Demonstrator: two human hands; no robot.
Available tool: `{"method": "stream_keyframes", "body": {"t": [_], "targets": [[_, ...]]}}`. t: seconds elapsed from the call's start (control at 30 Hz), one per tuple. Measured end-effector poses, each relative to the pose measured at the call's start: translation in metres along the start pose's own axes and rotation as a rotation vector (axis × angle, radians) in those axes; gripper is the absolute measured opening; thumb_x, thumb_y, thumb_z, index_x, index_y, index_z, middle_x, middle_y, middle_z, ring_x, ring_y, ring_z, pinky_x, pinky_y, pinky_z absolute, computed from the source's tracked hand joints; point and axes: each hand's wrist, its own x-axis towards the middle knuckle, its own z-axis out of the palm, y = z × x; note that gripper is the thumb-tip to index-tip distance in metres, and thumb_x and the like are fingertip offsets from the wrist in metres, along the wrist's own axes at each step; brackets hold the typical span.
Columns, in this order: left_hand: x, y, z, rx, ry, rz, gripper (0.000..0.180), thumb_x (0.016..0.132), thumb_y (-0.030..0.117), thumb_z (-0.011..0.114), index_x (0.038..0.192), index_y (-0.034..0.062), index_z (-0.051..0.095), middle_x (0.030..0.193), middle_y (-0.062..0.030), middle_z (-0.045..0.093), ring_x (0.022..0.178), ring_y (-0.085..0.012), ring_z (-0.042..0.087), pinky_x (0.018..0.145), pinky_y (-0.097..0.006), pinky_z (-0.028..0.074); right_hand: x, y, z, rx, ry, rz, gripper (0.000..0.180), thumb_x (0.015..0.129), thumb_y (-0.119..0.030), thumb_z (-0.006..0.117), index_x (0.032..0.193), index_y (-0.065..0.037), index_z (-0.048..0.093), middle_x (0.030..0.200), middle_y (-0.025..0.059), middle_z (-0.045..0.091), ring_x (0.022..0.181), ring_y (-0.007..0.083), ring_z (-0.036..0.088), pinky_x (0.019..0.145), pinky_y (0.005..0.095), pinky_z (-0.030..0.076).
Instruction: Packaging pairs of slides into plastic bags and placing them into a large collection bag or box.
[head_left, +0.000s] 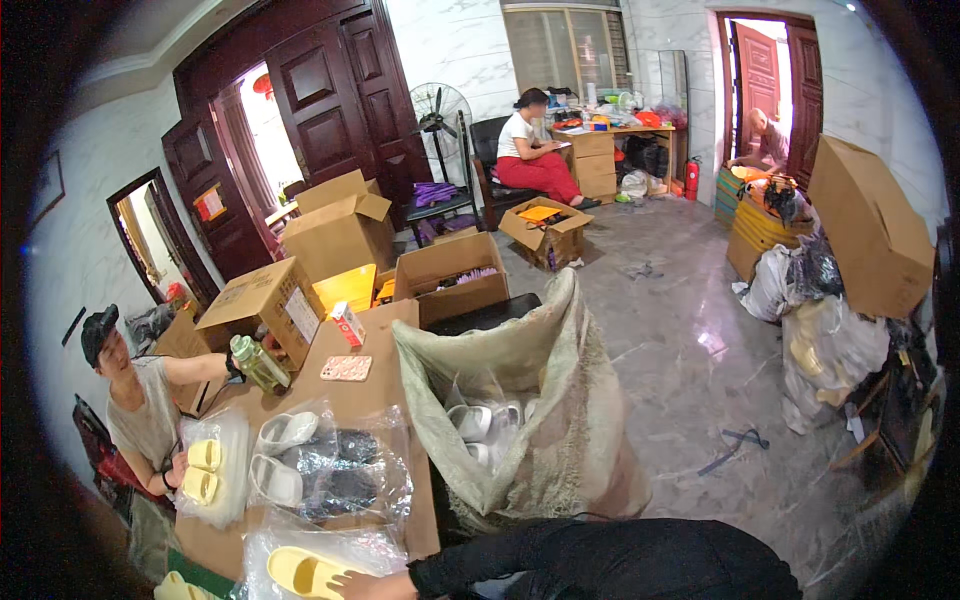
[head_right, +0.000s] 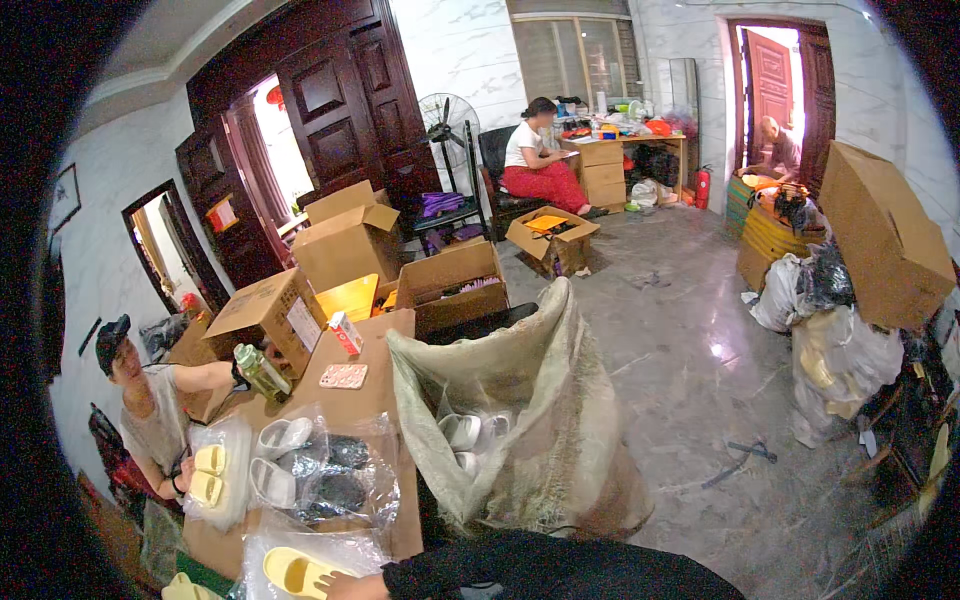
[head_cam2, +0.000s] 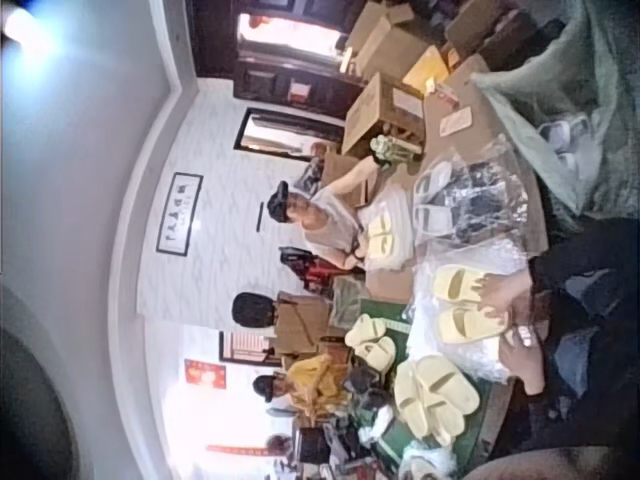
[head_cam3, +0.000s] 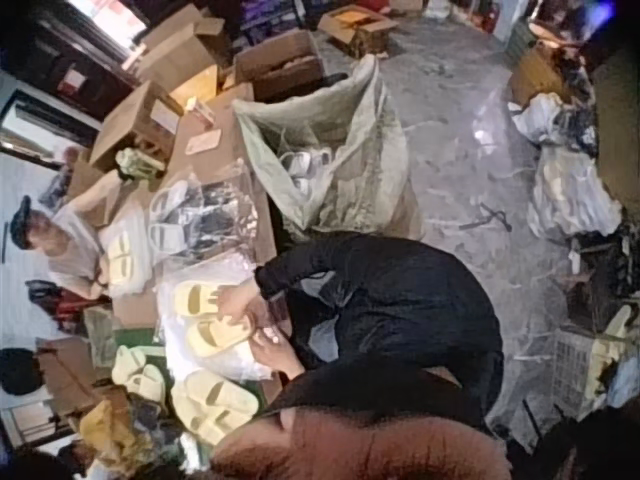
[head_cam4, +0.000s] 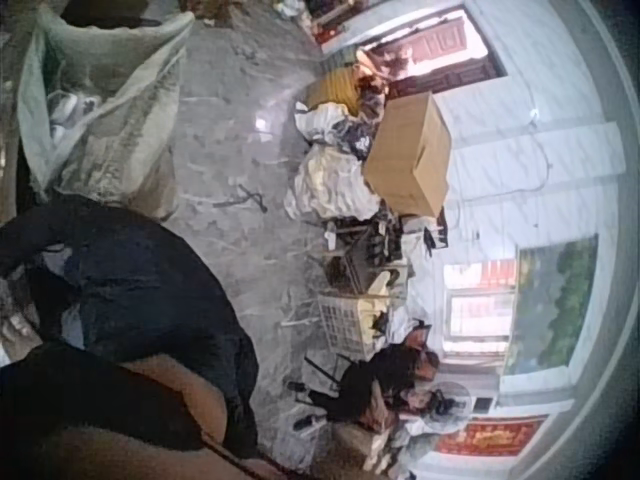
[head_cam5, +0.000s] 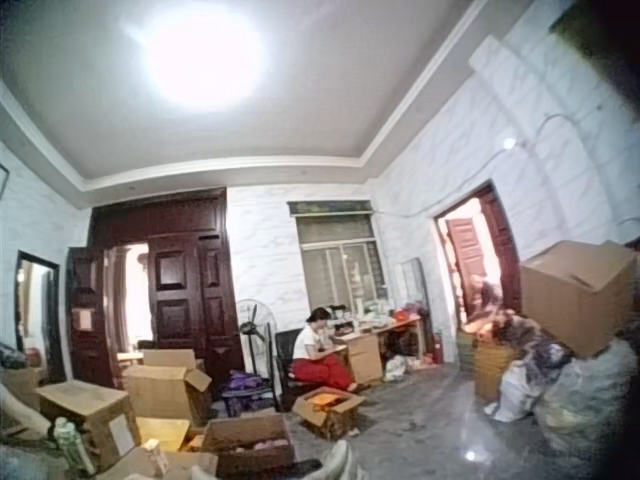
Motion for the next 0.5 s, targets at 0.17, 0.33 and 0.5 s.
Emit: {"method": "stream_keyframes", "body": {"t": [0.17, 0.33, 0.5], "targets": [[-0.003, 0.000, 0.010, 0.053, 0.051, 0.017, 0.039, 0.078, 0.030, 0.073, 0.103, 0.0030, 0.059, 0.103, -0.0263, 0.058, 0.090, -0.0441, 0.057, 0.078, -0.050, 0.048, 0.025, 0.001, 0.002, 0.103, -0.407, 0.026, 0.045, 0.076, -0.044, 0.062, 0.116, -0.025, 0.063, 0.113, 0.0125, 0.061, 0.106, 0.0323, 0.053, 0.088, 0.0538, 0.039], [-0.011, -0.004, 0.022, 0.035, 0.069, -0.106, 0.036, 0.082, 0.033, 0.069, 0.105, 0.0070, 0.061, 0.110, -0.0261, 0.057, 0.097, -0.0432, 0.056, 0.080, -0.051, 0.047, 0.032, -0.017, 0.017, 0.026, -0.274, 0.095, 0.067, 0.078, -0.043, 0.058, 0.139, -0.020, 0.041, 0.136, 0.0161, 0.045, 0.113, 0.0369, 0.047, 0.088, 0.0592, 0.037], [-0.021, -0.010, 0.034, 0.090, 0.030, -0.137, 0.037, 0.086, 0.038, 0.063, 0.108, 0.0079, 0.061, 0.116, -0.0269, 0.054, 0.101, -0.0436, 0.054, 0.084, -0.053, 0.045, 0.044, -0.015, 0.032, 0.064, -0.117, 0.061, 0.040, 0.080, -0.040, 0.057, 0.109, -0.012, 0.060, 0.098, 0.0169, 0.061, 0.095, 0.0359, 0.056, 0.080, 0.0568, 0.040]]}}
